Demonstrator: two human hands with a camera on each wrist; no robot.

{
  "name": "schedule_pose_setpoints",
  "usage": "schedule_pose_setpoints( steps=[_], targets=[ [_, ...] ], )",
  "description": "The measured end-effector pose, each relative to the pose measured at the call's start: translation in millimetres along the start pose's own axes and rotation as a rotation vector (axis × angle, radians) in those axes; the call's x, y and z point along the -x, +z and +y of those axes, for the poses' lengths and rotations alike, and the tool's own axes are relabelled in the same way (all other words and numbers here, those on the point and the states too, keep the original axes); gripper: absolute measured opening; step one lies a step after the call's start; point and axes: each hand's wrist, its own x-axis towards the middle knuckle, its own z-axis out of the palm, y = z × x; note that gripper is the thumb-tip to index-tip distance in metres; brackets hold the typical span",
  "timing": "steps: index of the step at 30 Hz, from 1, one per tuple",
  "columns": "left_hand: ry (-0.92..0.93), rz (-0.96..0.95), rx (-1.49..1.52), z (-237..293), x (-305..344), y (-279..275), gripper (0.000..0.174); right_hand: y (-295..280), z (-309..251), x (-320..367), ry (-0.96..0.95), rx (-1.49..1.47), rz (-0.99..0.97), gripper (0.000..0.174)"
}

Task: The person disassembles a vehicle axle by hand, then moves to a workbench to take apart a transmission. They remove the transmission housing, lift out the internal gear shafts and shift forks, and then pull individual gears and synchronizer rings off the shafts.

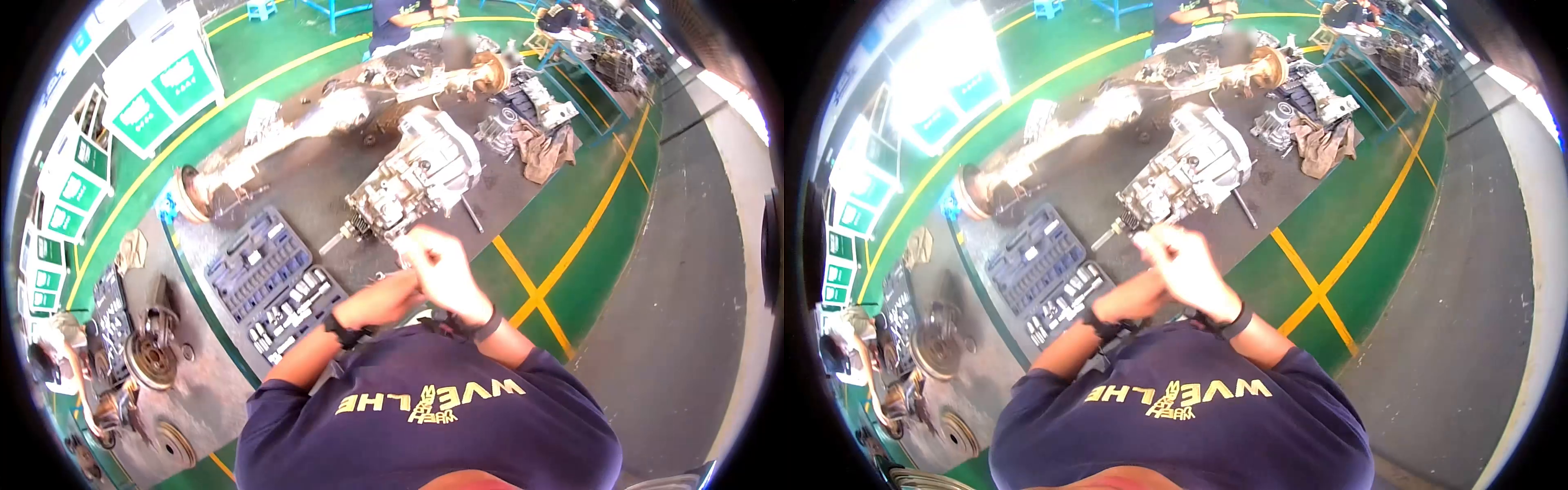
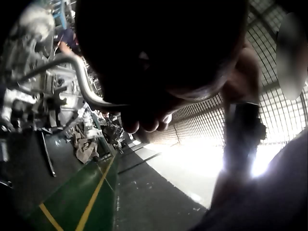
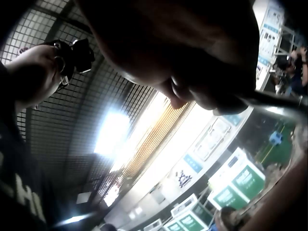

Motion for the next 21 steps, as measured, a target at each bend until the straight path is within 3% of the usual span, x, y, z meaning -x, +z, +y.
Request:
schedule_pose_setpoints(
  steps=[1,3,4,5,8,10,12,13,16,18,19,20,21],
  targets=[
    [0.088,0.046,0.091,-30.6,-16.4,33.7,0.031,11.9,6.8,3.8,-0.11,-0.03,0.023,0.021],
    [0.173,-0.004,0.149,-45.8,-42.6,25.8,0.031,22.6,14.9,13.1,-0.228,-0.017,0.045,0.022],
    [0.202,0.149,0.077,-28.8,-54.9,2.9,0.028,14.7,13.2,14.8,-0.239,0.032,0.046,0.022],
    [0.216,0.309,-0.001,-11.6,-67.1,-20.1,0.025,0.3,12.4,17.6,-0.093,-0.016,-0.076,0.021],
    [0.111,0.666,-0.164,4.2,-53.5,-62.8,0.025,-18.5,21.2,-1.5,-0.069,-0.176,0.14,0.024],
    [-0.073,0.521,-0.138,9.3,-9.1,-47.2,0.023,-18.7,25.1,-12.2,-0.124,-0.182,0.207,0.026],
    [-0.016,0.157,-0.09,19.3,19.2,-39.0,0.021,-12.8,17.7,-10.2,-0.078,-0.192,0.164,0.027],
    [0.089,0.177,-0.069,13.0,19.2,-9.7,0.023,-9.7,13.5,-5.3,0.007,-0.169,0.075,0.025],
    [0.229,0.026,0.318,11.8,-27.5,-3.0,0.037,15.5,11.3,8.7,-0.155,0.02,-0.013,0.02],
    [0.324,0.091,0.089,1.5,-64.6,-25.1,0.039,22.0,23.7,5.8,-0.446,0.066,0.171,0.021],
    [0.24,0.374,-0.019,15.1,-72.0,-33.1,0.032,10.0,27.4,12.1,-0.148,-0.035,0.022,0.021],
    [0.172,0.59,-0.052,10.6,-70.6,-46.1,0.028,0.9,14.1,8.1,-0.098,-0.044,0.057,0.02],
    [0.13,0.653,-0.142,10.5,-53.8,-54.8,0.029,-7.6,12.3,-2.1,-0.084,-0.123,0.113,0.02]
  ],
)
